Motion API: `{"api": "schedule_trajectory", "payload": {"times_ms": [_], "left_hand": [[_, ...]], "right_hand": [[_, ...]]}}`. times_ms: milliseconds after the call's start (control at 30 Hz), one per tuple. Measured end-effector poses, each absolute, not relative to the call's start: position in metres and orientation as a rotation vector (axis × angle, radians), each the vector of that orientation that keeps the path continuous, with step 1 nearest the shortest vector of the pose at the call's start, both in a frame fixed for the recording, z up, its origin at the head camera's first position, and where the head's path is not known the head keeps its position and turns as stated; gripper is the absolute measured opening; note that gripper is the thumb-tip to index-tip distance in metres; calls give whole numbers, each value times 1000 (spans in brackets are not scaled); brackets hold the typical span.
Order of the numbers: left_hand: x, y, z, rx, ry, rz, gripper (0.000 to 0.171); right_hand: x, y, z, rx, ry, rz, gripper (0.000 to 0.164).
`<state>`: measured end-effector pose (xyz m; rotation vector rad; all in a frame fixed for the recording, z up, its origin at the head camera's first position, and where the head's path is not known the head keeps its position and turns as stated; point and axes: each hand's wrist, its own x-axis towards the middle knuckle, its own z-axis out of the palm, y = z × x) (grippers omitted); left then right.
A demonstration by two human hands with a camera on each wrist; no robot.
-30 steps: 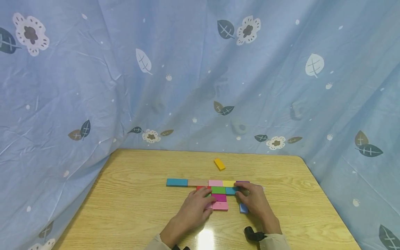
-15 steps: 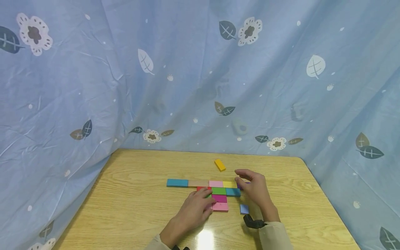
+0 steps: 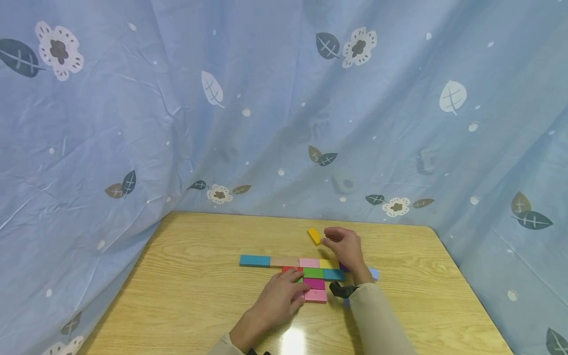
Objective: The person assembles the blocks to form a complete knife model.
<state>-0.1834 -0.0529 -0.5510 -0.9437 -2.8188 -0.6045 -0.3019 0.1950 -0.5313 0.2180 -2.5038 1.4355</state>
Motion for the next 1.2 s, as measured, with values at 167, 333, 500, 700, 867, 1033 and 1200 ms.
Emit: {"api": "schedule_trajectory", "payload": {"times_ms": [167,333,500,700,867,1033,1200], "left_hand": [[-184,-54,-550,-950,-2820,-605,30],[-184,-54,-550,-960,-2802,-592,30],[-184,-54,-551,-963,-2777,-590,29],[-184,-54,-552,-963,-2777,-598,29],[-185,-54,-552,-965,-2781,-598,29],[-184,-53,-551,-955,-2780,-592,29],[-183,-53,-550,-947,-2798,-606,30]], "right_hand": [[-310,185,-538,113,-2570,1431,36],[-312,175,-537,74,-2634,1343,36],[-313,166,-533,84,-2669,1197,35],[-314,163,-531,84,-2714,1120,32],[-309,179,-526,172,-2671,1148,34],[-292,205,-512,258,-2625,1221,35],[-262,233,-501,333,-2645,1221,35]]}}
